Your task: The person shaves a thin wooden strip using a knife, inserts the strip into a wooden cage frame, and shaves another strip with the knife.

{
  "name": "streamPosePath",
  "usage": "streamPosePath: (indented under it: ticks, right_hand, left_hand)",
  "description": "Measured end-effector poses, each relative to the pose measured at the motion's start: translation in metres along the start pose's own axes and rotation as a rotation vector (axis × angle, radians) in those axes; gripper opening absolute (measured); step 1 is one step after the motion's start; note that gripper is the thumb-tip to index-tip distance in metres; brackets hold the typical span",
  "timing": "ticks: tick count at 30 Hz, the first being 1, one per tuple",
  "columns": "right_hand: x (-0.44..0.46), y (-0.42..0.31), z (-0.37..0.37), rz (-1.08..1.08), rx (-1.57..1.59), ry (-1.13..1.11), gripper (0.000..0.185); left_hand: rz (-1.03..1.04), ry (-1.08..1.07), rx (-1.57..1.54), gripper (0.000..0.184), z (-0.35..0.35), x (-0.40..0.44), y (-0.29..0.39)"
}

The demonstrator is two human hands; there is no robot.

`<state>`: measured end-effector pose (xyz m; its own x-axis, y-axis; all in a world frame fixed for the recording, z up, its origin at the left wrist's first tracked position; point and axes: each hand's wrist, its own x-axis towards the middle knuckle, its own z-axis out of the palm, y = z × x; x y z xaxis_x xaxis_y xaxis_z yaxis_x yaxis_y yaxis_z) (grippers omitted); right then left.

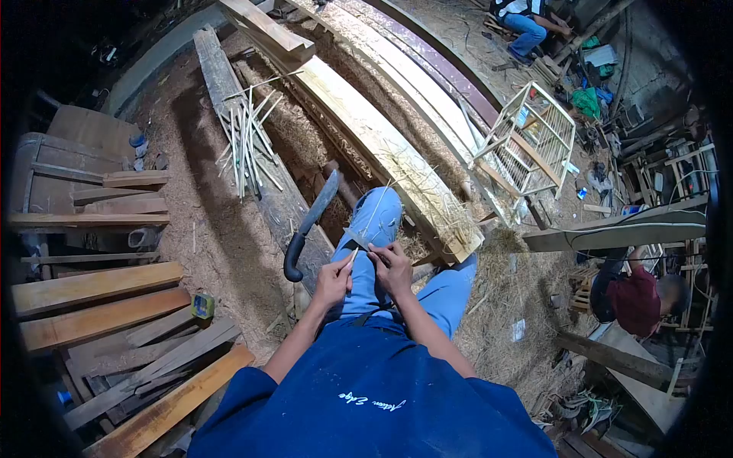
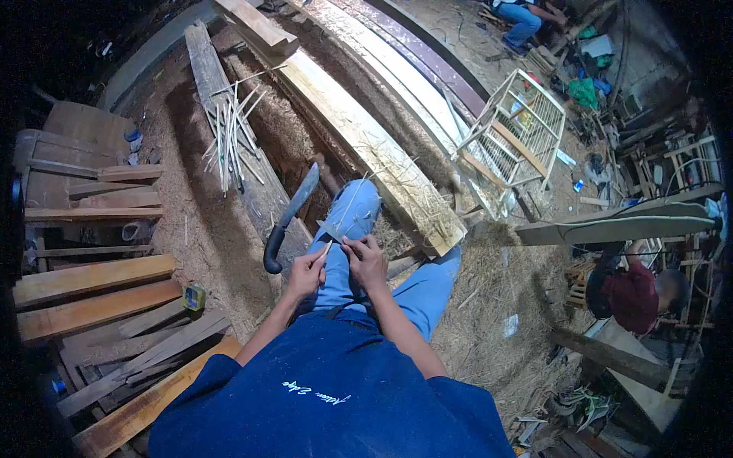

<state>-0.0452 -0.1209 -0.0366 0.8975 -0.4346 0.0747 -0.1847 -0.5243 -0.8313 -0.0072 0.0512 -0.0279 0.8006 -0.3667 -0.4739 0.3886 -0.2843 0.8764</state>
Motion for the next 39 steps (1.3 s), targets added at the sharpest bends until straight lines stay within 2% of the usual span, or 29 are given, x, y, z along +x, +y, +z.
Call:
streamPosePath:
  ticks: [9,12,15,23,29,35,39]
  right_hand:
    - [-0.002,0.009,0.004,0.047,0.008,-0.021,0.019]
    - [-0.004,0.006,0.005,0.004,-0.027,-0.016,0.019]
    - [-0.003,0.002,0.003,0.057,-0.030,-0.036,0.019]
    - [0.002,-0.001,0.000,0.120,0.034,-0.001,0.019]
    - [0.002,-0.006,-0.001,0.077,-0.002,0.018,0.017]
    - [0.007,-0.006,-0.005,0.107,0.054,-0.001,0.019]
    - [0.011,0.006,-0.008,0.014,0.100,-0.035,0.017]
  left_hand:
    - [-0.007,-0.001,0.017,0.035,-0.006,-0.026,-0.002]
    - [-0.019,-0.012,0.019,0.035,-0.012,-0.036,-0.005]
    - [0.047,-0.020,0.027,0.035,-0.017,-0.042,-0.012]
    - [-0.060,-0.080,-0.007,0.034,-0.033,-0.080,-0.008]
    - [-0.150,-0.081,-0.035,0.033,-0.070,-0.124,-0.026]
    - [-0.129,-0.080,-0.062,0.034,-0.060,-0.089,-0.012]
    - [-0.118,-0.063,-0.150,0.036,-0.026,-0.037,0.009]
